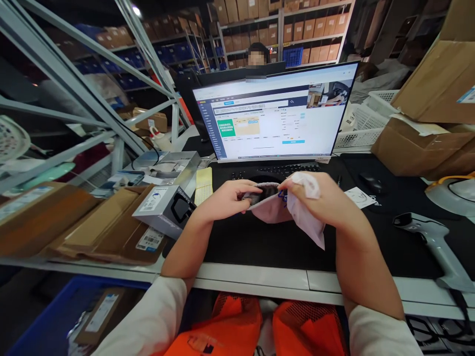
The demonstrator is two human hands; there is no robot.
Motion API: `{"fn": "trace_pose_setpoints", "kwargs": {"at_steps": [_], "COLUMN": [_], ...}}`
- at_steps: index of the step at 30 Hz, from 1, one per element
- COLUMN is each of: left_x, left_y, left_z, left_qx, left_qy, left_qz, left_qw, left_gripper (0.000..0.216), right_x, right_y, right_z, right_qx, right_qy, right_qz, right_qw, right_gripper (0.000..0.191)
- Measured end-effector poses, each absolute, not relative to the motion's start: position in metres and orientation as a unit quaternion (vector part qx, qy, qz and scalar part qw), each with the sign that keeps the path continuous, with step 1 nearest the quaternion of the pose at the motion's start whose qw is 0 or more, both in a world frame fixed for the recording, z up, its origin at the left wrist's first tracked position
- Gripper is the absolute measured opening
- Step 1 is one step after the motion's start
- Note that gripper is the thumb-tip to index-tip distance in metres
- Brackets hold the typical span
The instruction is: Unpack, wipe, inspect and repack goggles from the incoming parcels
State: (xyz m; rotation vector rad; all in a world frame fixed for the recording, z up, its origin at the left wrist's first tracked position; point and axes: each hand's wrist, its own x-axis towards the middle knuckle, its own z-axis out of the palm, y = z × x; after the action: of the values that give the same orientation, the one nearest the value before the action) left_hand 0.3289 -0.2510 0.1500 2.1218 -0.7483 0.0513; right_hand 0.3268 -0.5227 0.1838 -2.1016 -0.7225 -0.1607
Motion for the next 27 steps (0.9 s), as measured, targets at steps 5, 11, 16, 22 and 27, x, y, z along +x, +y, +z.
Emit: {"fn": "trace_pose_setpoints", "kwargs": {"at_steps": [5,11,16,22,27], "left_x": [0.337,0.339,0.340,0.341,0.338], "left_y": [-0.264,-0.277,-0.275,-0.276,-0.270], "left_z": [0.144,0.131,0.130,0.134,0.138], "left_qx": [0.825,0.742,0.651,0.691,0.785], "left_qy": [-0.309,-0.288,-0.222,-0.217,-0.293], "left_qz": [-0.073,-0.155,-0.202,-0.009,0.222], "left_qw": [0.467,0.585,0.697,0.689,0.499], "left_gripper": [0.049,0.049,0.068,0.067,0.059], "right_x": [0.327,0.348,0.348,0.326,0.328], "right_y": [-0.528,-0.483,-0.465,-0.480,-0.477], "right_z": [0.192,0.177,0.161,0.153,0.156], "right_qx": [-0.578,-0.389,-0.438,-0.657,-0.716], "right_qy": [-0.207,-0.133,-0.245,-0.405,-0.410], "right_qz": [-0.366,-0.378,-0.483,-0.412,-0.245], "right_qw": [0.699,0.830,0.718,0.484,0.509], "right_gripper": [0.042,0.043,0.046,0.049,0.024]}}
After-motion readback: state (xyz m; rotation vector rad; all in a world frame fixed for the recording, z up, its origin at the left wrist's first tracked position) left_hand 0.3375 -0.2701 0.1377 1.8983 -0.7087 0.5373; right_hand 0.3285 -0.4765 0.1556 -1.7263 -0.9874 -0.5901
